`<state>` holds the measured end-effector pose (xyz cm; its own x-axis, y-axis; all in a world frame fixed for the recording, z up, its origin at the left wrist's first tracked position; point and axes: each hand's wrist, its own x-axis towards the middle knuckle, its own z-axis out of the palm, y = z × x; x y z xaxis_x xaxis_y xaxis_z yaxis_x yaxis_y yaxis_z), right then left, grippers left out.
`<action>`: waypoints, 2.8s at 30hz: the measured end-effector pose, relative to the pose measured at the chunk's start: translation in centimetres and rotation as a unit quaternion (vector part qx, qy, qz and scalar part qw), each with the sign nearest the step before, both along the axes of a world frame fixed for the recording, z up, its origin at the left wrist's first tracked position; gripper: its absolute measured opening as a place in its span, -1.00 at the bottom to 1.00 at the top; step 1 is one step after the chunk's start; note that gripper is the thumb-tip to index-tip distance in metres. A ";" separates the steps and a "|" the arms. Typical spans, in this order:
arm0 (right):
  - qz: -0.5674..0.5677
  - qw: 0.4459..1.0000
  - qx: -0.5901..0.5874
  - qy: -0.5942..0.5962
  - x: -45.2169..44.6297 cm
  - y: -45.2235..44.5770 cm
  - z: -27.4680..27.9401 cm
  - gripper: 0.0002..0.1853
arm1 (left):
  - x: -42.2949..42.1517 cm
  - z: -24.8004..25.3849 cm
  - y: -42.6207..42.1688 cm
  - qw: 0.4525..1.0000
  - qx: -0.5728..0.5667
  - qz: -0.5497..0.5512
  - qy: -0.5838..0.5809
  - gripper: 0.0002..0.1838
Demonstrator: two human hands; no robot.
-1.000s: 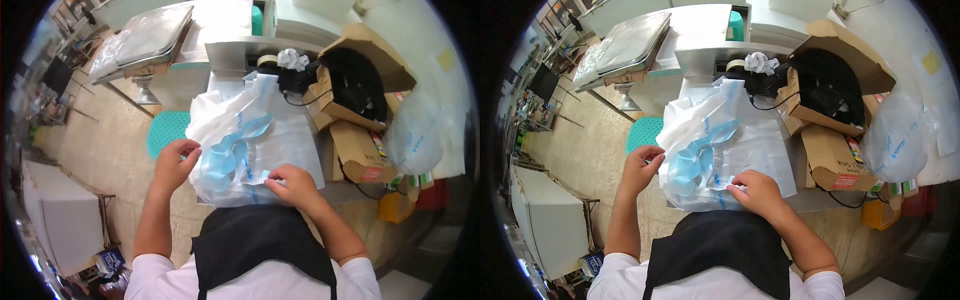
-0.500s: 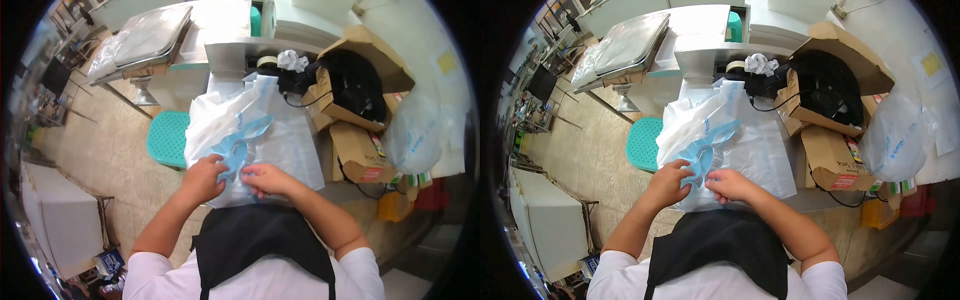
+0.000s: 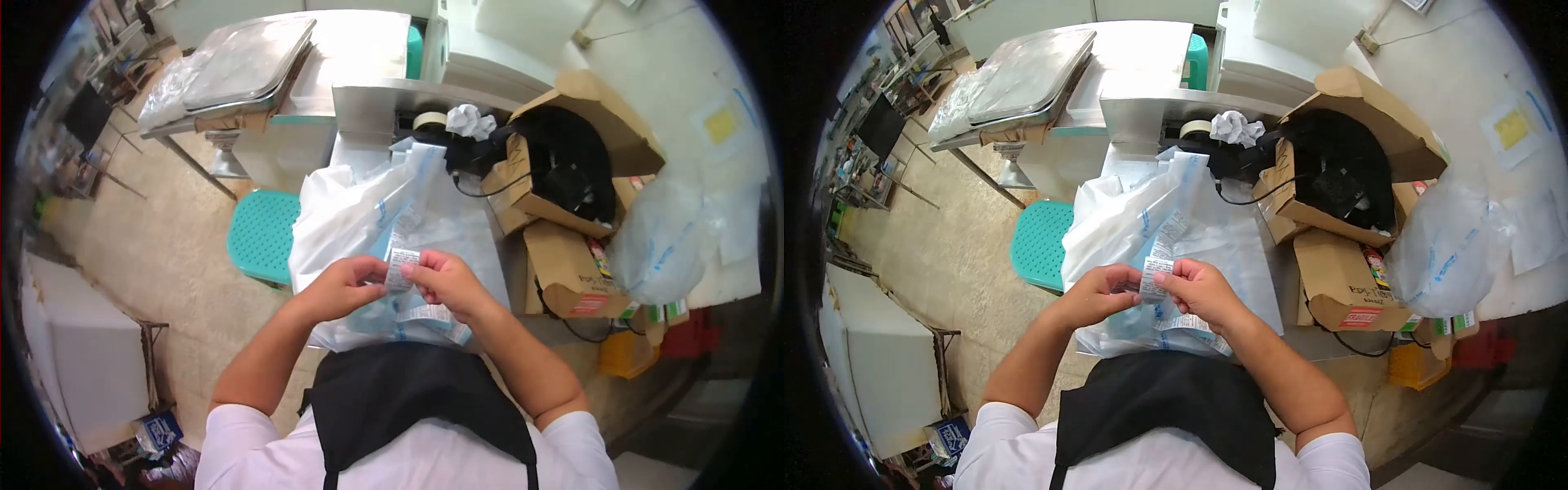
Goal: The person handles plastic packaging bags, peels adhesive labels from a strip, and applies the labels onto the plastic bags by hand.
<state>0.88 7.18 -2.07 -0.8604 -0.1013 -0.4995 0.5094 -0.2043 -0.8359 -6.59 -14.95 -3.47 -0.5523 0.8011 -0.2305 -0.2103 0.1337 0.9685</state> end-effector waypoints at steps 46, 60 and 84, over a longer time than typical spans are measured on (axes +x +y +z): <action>-0.082 0.964 -0.243 -0.070 1.1 -1.5 -1.5 -0.69 | 4.0 1.4 2.4 0.807 0.095 0.182 0.554 -0.68; 0.048 0.994 -0.040 0.094 2.5 1.3 0.6 -0.69 | 4.5 1.0 3.2 0.938 0.089 0.199 0.268 -0.42; 0.059 0.791 0.513 0.328 4.8 1.0 7.8 -0.82 | 3.7 1.9 3.1 0.971 0.124 0.053 -0.199 -0.81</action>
<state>5.65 8.15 5.74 -0.9832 -0.0311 0.1798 -0.1382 0.7703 -0.6225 -2.94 -11.88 -1.58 -0.5412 0.8028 -0.2503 -0.5744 -0.1355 0.8073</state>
